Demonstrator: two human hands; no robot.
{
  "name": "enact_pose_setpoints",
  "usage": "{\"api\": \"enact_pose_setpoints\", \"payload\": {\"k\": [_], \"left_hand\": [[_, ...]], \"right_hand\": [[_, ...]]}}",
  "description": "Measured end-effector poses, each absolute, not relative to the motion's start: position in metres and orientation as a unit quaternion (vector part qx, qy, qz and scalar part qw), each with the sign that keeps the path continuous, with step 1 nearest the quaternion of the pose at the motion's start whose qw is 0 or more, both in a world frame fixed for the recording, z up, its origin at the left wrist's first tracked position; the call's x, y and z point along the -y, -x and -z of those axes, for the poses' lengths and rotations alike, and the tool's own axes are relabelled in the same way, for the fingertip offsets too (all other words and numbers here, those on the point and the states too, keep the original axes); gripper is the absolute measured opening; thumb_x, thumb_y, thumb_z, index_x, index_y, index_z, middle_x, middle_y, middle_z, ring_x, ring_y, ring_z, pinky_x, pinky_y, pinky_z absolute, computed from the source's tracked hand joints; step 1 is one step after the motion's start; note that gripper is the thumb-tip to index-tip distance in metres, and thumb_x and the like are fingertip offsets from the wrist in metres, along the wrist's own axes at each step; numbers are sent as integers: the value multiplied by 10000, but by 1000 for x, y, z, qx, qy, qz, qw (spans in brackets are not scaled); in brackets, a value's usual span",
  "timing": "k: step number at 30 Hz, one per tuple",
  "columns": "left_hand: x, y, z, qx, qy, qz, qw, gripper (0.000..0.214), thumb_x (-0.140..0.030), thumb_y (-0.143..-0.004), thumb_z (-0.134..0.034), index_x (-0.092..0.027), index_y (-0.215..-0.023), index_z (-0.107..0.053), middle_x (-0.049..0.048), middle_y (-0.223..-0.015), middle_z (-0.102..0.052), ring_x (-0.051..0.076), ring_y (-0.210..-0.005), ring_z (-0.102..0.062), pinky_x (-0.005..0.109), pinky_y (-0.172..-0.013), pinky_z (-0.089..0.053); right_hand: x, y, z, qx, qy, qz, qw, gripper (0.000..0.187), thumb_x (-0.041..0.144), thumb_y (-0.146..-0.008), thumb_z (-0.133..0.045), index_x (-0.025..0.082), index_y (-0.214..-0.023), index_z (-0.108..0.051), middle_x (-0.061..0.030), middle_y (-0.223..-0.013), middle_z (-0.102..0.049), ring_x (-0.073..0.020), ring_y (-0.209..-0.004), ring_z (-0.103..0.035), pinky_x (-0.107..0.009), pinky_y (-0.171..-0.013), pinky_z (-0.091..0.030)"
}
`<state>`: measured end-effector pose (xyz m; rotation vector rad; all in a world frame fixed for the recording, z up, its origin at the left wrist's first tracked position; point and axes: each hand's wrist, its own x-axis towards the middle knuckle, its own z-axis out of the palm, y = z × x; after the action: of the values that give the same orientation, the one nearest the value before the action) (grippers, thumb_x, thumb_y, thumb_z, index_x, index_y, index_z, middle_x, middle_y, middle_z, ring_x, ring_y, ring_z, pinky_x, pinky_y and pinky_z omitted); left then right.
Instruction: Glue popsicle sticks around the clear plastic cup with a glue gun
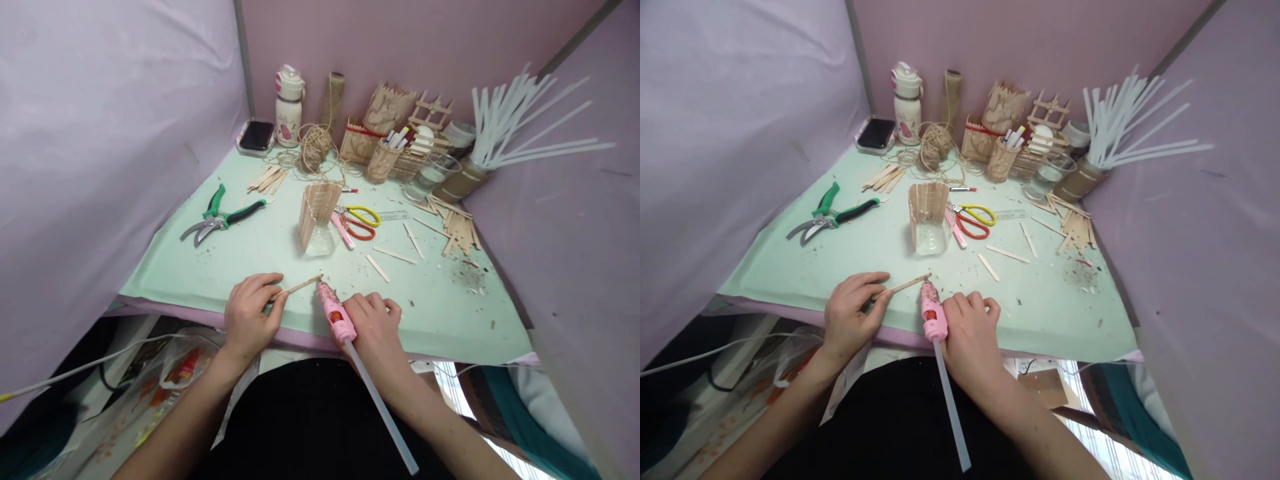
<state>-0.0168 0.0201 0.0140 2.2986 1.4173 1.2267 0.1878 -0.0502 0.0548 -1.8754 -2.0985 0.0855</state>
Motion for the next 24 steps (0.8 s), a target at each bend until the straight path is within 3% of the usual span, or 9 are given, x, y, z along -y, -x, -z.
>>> {"api": "enact_pose_setpoints", "payload": {"k": [24], "left_hand": [[-20, 17, -13, -476, -772, -411, 89, 97, -210, -863, -614, -202, -771, -640, 53, -1016, -729, 215, -962, -659, 373, -829, -477]], "right_hand": [[49, -187, -55, 740, 654, -30, 154, 83, 227, -843, -534, 206, -763, -525, -22, -783, -601, -206, -790, -457, -374, -796, -238]]}}
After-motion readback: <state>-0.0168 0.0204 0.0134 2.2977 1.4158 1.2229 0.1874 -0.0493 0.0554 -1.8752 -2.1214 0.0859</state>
